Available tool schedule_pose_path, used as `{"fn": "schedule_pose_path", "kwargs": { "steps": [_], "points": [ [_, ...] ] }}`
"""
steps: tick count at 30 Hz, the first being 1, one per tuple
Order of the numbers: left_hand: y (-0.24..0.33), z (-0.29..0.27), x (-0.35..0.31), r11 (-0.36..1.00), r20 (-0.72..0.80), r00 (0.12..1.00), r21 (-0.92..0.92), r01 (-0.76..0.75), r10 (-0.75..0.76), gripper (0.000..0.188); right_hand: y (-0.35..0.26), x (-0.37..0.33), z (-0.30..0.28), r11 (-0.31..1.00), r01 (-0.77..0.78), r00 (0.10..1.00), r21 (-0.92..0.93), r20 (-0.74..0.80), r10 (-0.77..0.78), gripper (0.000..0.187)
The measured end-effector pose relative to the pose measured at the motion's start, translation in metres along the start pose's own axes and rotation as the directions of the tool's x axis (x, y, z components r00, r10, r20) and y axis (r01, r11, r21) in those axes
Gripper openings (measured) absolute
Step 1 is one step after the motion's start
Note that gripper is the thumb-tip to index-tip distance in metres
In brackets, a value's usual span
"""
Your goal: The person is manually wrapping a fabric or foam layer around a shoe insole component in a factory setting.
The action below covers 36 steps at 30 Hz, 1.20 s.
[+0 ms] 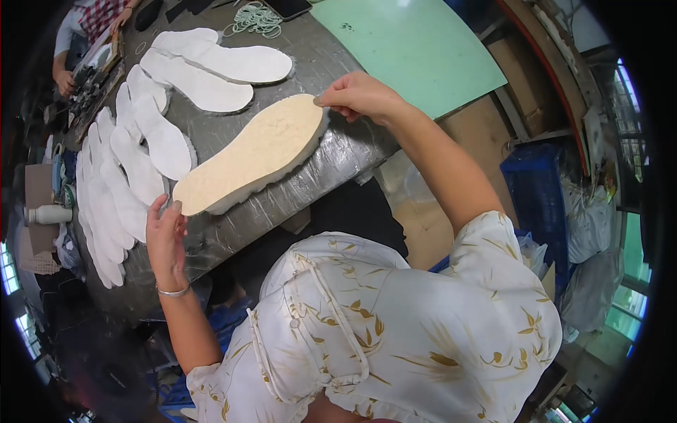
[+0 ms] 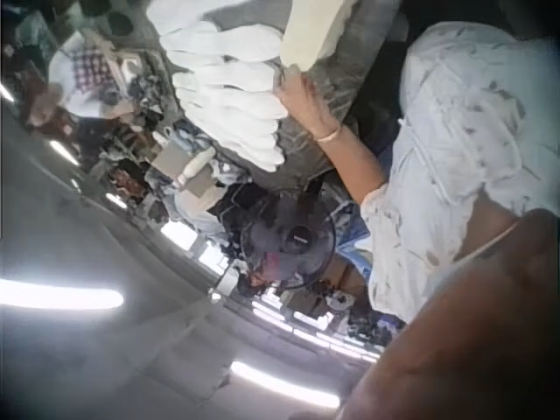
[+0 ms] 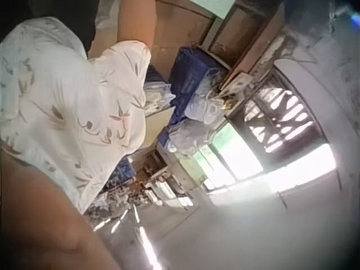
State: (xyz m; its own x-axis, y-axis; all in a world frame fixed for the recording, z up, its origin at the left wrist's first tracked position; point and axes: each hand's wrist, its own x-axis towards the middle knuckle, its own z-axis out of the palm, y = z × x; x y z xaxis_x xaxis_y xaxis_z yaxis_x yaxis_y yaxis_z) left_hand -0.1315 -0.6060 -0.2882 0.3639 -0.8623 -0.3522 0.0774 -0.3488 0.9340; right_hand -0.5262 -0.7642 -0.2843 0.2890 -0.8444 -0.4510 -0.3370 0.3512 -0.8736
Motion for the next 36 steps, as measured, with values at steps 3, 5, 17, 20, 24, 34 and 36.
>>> {"fn": "schedule_pose_path", "kwargs": {
  "steps": [3,5,17,20,24,34,36],
  "points": [
    [-0.005,0.001,0.004,0.999,-0.006,1.0,0.036,0.014,-0.014,0.052,0.01,0.016,-0.004,1.0,-0.004,1.0,0.013,0.03,0.004,0.024],
    [-0.003,0.007,0.003,0.998,-0.009,1.0,0.068,0.011,-0.01,0.052,0.019,0.024,-0.007,0.999,-0.008,0.999,0.044,0.045,0.006,0.024],
    [0.007,0.015,-0.008,0.988,-0.108,0.994,0.146,0.05,-0.034,0.051,0.035,0.034,-0.01,0.992,0.063,0.989,0.105,0.129,-0.076,0.025],
    [0.005,0.011,-0.007,0.988,-0.102,0.994,0.146,0.051,-0.036,0.048,0.04,0.039,-0.006,0.991,0.108,0.99,0.084,0.082,-0.115,0.027],
    [0.007,0.015,-0.009,0.987,-0.102,0.994,0.153,0.053,-0.038,0.048,0.035,0.033,-0.008,0.991,0.114,0.989,0.067,0.088,-0.12,0.027],
    [0.004,0.01,-0.006,0.984,-0.064,0.997,0.167,0.064,-0.054,0.049,0.037,0.035,-0.007,0.992,0.121,0.987,0.04,0.099,-0.125,0.025],
    [0.003,0.011,-0.005,0.983,-0.068,0.996,0.166,0.073,-0.063,0.048,0.038,0.036,-0.006,0.993,0.12,0.989,0.015,0.082,-0.12,0.024]
  ]
}}
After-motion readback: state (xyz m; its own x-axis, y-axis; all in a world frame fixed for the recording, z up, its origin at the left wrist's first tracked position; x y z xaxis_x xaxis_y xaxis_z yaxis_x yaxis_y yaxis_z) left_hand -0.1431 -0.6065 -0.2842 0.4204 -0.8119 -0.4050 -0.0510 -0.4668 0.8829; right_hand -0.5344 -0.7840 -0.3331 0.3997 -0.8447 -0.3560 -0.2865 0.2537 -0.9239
